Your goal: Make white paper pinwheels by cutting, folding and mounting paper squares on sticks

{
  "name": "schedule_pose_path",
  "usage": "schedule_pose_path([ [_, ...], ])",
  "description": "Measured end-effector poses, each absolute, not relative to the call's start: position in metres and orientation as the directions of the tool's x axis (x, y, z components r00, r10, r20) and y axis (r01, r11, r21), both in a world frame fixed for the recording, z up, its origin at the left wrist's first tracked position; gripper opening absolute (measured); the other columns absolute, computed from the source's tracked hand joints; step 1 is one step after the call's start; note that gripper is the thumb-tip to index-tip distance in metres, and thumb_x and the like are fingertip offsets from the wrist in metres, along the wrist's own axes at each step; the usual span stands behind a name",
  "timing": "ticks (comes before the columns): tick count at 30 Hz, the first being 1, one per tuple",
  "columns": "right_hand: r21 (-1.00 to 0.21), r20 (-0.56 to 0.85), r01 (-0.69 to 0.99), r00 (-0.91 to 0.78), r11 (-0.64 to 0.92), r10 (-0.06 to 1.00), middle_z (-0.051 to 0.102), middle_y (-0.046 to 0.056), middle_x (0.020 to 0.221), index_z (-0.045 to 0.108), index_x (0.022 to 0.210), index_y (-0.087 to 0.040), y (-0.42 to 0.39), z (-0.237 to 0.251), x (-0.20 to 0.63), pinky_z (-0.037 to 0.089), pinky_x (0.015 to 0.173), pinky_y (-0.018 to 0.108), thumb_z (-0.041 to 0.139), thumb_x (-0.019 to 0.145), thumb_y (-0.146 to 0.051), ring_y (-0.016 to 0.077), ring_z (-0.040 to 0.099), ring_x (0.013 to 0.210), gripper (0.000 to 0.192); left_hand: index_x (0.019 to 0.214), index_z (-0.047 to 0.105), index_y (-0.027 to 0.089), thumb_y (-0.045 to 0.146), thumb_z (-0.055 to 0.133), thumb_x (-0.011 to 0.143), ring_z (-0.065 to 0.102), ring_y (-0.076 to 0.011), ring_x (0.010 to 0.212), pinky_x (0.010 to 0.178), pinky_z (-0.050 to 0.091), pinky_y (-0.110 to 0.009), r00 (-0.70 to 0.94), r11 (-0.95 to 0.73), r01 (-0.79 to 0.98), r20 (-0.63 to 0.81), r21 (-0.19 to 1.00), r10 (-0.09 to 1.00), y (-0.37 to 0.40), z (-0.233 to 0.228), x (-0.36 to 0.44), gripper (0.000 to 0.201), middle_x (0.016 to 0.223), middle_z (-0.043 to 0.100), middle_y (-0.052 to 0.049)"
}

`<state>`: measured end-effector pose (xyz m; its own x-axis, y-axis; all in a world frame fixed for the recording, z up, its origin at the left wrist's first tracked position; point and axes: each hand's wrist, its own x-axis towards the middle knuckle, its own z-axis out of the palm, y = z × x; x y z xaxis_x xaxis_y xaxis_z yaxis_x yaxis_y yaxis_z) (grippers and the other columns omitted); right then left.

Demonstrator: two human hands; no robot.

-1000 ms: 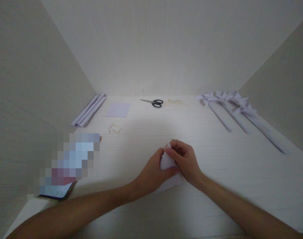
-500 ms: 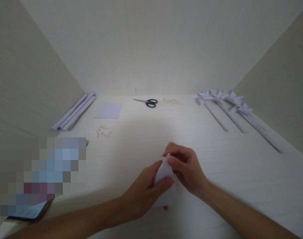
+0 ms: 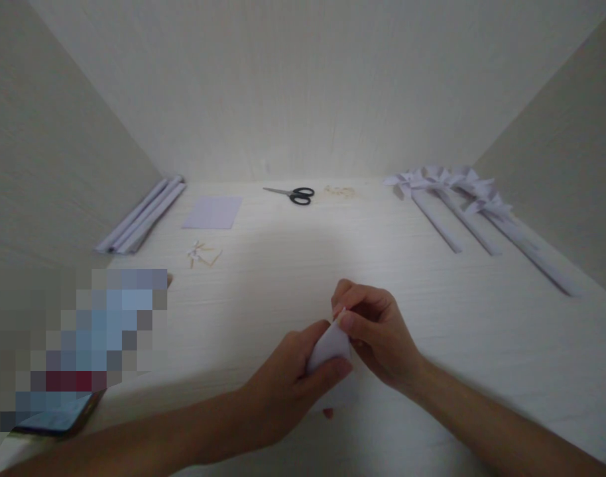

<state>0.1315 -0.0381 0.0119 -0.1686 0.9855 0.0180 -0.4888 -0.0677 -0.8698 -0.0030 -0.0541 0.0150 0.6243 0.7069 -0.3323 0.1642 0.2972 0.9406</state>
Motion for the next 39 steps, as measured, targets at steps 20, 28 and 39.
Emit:
schedule_pose_path([
  [20,-0.903,0.181,-0.414,-0.127,0.113,0.975,0.048,-0.002,0.060,0.065,0.061,-0.023,-0.042,0.013,0.134,0.031,0.046,0.022,0.065,0.065,-0.014,0.0081,0.043,0.054,0.010,0.079,0.047,0.017,0.039,0.045,0.076,0.048,-0.0095,0.044,0.042,0.042,-0.022,0.622,0.245,0.200,-0.316,0.949,0.716,-0.056,0.015,-0.003,0.022,0.058,0.048,0.002],
  [28,-0.917,0.240,-0.342,-0.063,0.205,0.969,0.046,-0.002,0.062,0.063,0.062,-0.022,-0.044,0.010,0.136,0.031,0.049,0.024,0.064,0.067,-0.012,0.0091,0.042,0.058,0.011,0.077,0.048,0.015,0.040,0.045,0.076,0.048,-0.0093,0.044,0.041,0.043,-0.022,0.616,0.261,0.232,-0.349,0.937,0.706,-0.057,0.012,-0.002,0.025,0.057,0.048,0.002],
  [39,-0.952,0.080,-0.306,-0.148,0.031,0.986,0.046,-0.005,0.055,0.053,0.057,-0.016,-0.034,0.009,0.132,0.030,0.044,0.019,0.063,0.067,-0.016,0.0050,0.039,0.049,0.014,0.080,0.050,0.014,0.040,0.046,0.076,0.048,-0.0082,0.044,0.039,0.045,-0.021,0.578,0.360,0.122,-0.361,0.925,0.732,-0.054,0.008,-0.002,0.027,0.056,0.048,0.003],
])
